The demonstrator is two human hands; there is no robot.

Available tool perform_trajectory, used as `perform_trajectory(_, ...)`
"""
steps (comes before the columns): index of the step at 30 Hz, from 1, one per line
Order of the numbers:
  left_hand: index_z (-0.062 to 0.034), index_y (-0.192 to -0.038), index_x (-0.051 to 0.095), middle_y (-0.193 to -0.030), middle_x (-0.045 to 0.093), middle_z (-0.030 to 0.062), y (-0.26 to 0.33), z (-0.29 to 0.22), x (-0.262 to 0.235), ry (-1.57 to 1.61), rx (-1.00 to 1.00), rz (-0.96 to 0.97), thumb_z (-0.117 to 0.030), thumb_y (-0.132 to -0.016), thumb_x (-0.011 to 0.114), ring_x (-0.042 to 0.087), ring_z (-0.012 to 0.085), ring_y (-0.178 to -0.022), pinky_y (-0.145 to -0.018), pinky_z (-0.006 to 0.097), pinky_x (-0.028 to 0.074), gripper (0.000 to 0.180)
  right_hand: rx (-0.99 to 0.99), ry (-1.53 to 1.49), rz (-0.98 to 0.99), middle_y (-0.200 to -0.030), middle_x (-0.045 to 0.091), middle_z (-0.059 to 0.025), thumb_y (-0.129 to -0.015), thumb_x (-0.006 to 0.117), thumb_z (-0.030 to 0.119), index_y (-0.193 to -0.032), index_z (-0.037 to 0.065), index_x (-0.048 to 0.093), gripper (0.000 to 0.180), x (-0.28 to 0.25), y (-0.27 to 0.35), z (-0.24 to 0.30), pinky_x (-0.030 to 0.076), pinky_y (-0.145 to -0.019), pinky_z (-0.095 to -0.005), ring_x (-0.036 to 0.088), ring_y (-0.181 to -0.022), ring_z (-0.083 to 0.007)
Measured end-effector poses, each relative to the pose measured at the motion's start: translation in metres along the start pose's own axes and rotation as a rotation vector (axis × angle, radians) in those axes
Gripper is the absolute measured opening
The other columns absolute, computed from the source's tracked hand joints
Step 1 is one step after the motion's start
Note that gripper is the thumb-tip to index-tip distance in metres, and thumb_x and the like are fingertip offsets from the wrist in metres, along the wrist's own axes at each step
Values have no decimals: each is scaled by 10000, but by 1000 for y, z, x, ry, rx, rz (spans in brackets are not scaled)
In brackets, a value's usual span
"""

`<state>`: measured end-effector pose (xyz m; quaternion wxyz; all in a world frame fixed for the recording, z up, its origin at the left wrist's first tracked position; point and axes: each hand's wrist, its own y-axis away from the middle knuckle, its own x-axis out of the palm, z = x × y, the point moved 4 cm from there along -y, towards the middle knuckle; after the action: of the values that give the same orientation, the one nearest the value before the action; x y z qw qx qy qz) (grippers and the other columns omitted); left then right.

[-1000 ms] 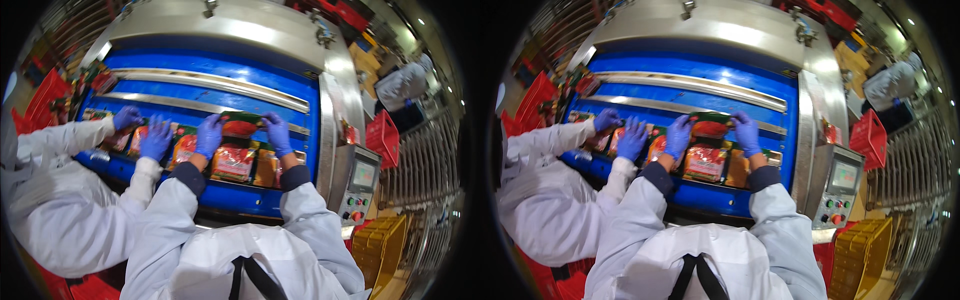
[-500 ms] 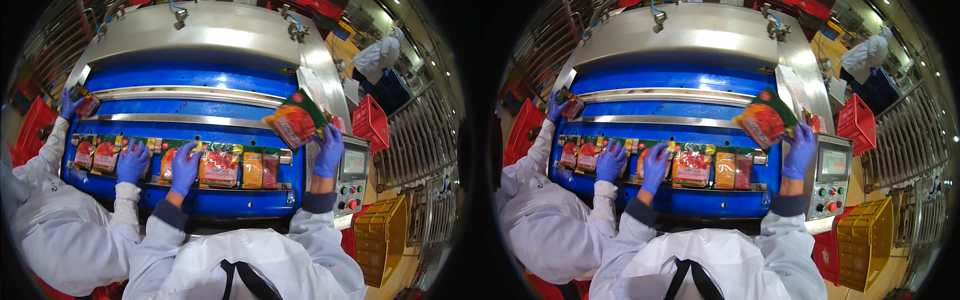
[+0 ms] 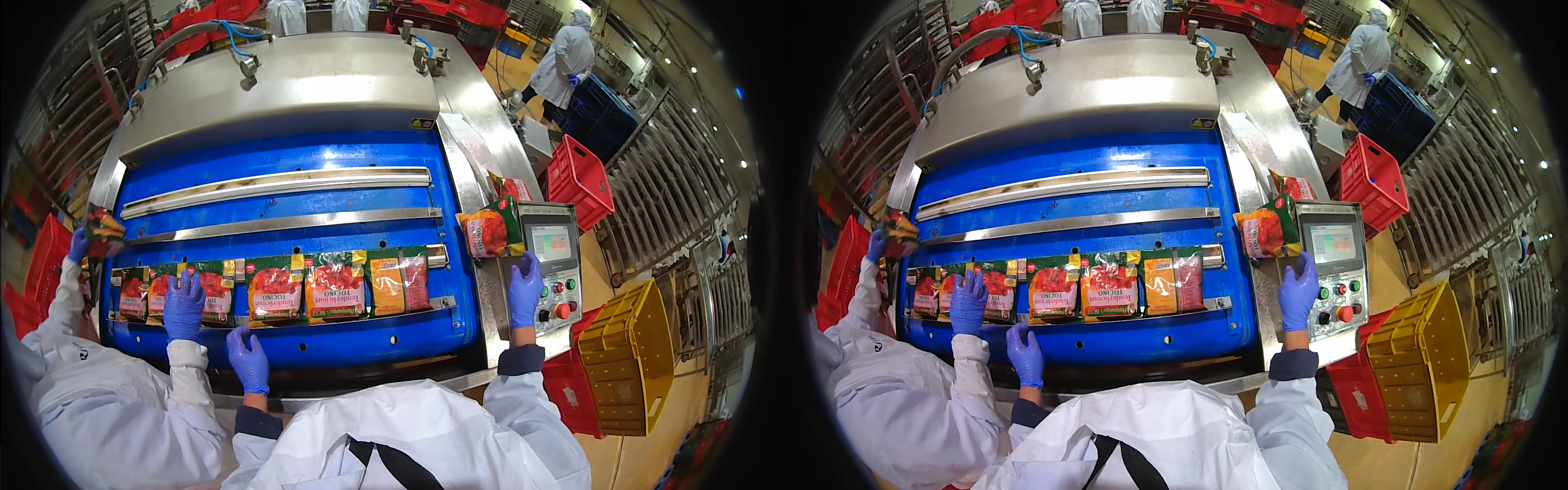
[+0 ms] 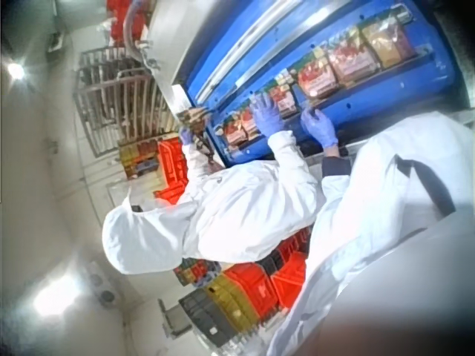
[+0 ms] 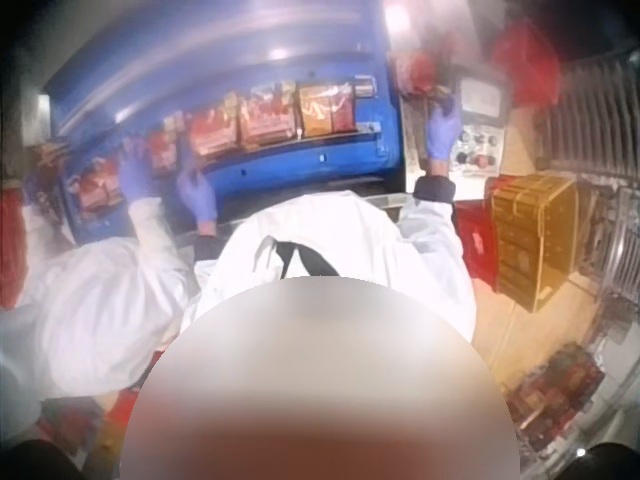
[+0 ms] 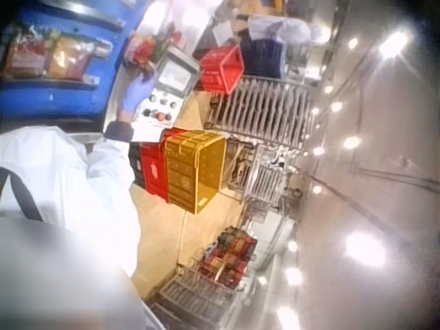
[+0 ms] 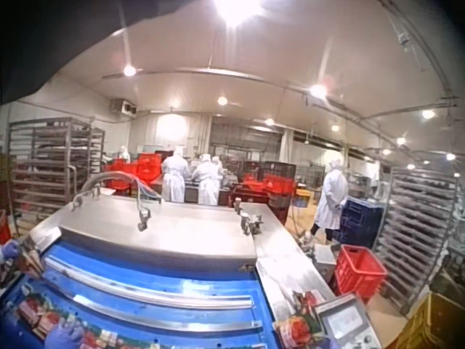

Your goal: The person places packaged food items onto a blue conveyor belt in a factory setting. They retrieve items from red crates and arrange them in rows on the belt, occasionally pressing a control button. The task involves repetitive handling of pre-packaged goods.

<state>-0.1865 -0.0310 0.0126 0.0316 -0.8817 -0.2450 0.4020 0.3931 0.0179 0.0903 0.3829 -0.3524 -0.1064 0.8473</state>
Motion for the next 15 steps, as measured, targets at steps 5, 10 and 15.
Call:
perform_trajectory(5,42,-1182,464,-1252,433,231,10,18,3,-307,-123,212,-173,-696,690,428,360,-1140,-982,392,340,577,43,-39,99,-853,629,-101,-790,586,24,-953,-4,600,167,-13,8,-15,467,-722,-283,592,-776,-156)
perform_trajectory(10,55,-1270,391,-1367,301,271,13,3,18,-570,-164,433,-409,-618,758,296,419,-1257,-1042,442,257,880,-8,172,358,-840,645,-144,-778,612,138,-900,-4,625,187,-1,35,-6,475,-704,-322,621,-773,-230)
perform_trajectory(15,26,-1233,457,-1345,351,258,8,-2,27,-768,-110,543,-441,-632,729,310,427,-1255,-994,488,290,808,-145,656,518,-1245,476,-246,-710,672,198,-1223,-52,455,611,30,76,-58,356,-995,-359,459,-1169,-348)
